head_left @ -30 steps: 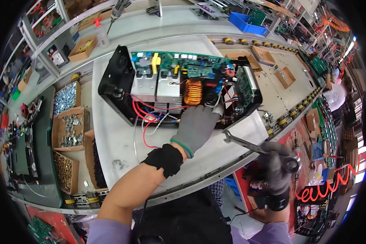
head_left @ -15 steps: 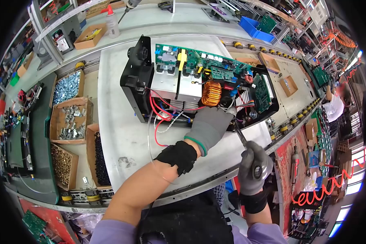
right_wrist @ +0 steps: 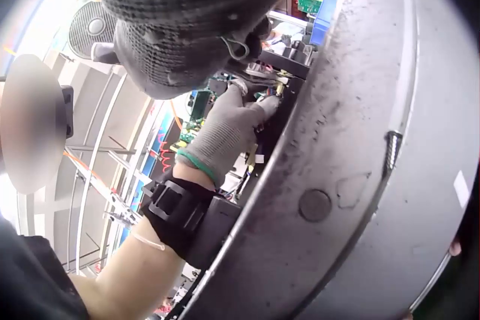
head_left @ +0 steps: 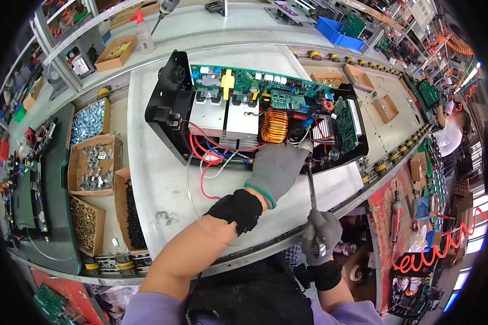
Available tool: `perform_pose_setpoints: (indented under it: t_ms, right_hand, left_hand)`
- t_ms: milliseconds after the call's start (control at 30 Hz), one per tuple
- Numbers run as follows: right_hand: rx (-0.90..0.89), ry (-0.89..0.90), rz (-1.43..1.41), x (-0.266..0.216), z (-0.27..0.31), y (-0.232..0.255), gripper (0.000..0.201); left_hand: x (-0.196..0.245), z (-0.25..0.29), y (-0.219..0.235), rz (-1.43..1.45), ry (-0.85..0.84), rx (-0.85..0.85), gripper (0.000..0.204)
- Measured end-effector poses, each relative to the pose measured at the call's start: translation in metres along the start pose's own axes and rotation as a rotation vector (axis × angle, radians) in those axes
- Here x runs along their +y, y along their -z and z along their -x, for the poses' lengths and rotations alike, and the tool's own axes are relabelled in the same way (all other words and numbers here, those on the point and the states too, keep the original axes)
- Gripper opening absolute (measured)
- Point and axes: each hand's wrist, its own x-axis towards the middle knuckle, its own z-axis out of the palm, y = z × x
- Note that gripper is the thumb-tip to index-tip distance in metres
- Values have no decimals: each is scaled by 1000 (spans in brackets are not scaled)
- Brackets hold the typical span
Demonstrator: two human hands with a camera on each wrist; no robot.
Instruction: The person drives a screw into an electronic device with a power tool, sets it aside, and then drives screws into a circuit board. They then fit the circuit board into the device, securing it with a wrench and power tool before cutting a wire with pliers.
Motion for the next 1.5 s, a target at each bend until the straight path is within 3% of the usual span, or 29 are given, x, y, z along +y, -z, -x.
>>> perform_pose_setpoints:
  t_ms: [167, 233, 333, 433, 467, 533, 600, 667, 733, 800, 867, 900, 967, 1000, 1067, 1133, 1200, 1233, 1267, 1300, 1333, 1400, 1500]
  right_hand:
    - [-51, 57, 13, 11, 24, -9, 32]
    - [-36, 66, 29, 17, 30, -11, 32]
    - [-67, 54, 20, 17, 24, 0, 31]
    - [29, -183, -225, 7, 5, 17, 25]
    - [77, -143, -225, -1, -8, 31, 22]
    - [96, -34, -146, -12, -17, 59, 22]
    - [95, -25, -105, -17, -18, 89, 21]
    - [105, -87, 271, 14, 7, 110, 18]
    - [208, -115, 295, 64, 16, 128, 18]
    - [155, -131, 436, 119, 24, 152, 22]
    - [-30, -415, 698, 195, 62, 182, 26]
    - [-28, -414, 693, 224, 78, 196, 26]
    - [-94, -876, 859, 251, 86, 212, 31]
    - [-97, -870, 850, 261, 92, 216, 31]
    - [82, -643, 877, 273, 98, 213, 46]
    - [20, -720, 895, 241, 73, 185, 50]
    - [1, -503, 698, 209, 59, 150, 44]
    - [-13, -491, 562, 188, 52, 130, 44]
    - [-29, -479, 430, 164, 45, 109, 44]
    - [-17, -316, 382, 140, 38, 87, 42]
    - [-4, -154, 333, 117, 30, 64, 40]
    - [-62, -80, 118, 69, 19, 27, 36]
    - [-301, -19, -197, -4, 4, -16, 34]
  left_hand:
    - [4, 4, -6, 17, -37, 9, 22]
    - [8, 4, -9, 20, -53, 85, 27]
    - [10, 2, -5, 24, -79, 122, 19]
    - [5, -7, 4, 16, -42, 24, 23]
    - [1, -10, 5, -1, -9, -40, 24]
    - [-3, -7, 4, 34, -24, 23, 25]
    - [0, -7, 9, -18, 39, -144, 31]
    - [0, -6, 15, -1, 49, -210, 33]
    - [3, 5, 30, -7, -8, -209, 35]
    - [2, 23, 44, 122, -27, -233, 42]
    - [0, 46, 48, 54, -198, -1, 49]
    - [-3, 61, 56, 108, -190, -40, 53]
    - [-12, 95, 65, 150, -155, -84, 53]
    - [-18, 112, 70, 195, -119, -125, 54]
    - [-31, 149, 85, 125, -46, -180, 55]
    - [-42, 184, 104, 48, 34, -237, 57]
    - [-49, 214, 119, -195, 347, -138, 59]
    - [-53, 228, 123, -204, 363, -135, 59]
    - [-56, 241, 127, -170, 643, -149, 56]
    - [-56, 251, 128, -130, 922, -160, 54]
    - [-56, 258, 124, -135, 935, -159, 54]
    - [-61, 271, 111, -47, 813, -39, 52]
    - [-57, 253, 113, 7, 897, -81, 48]
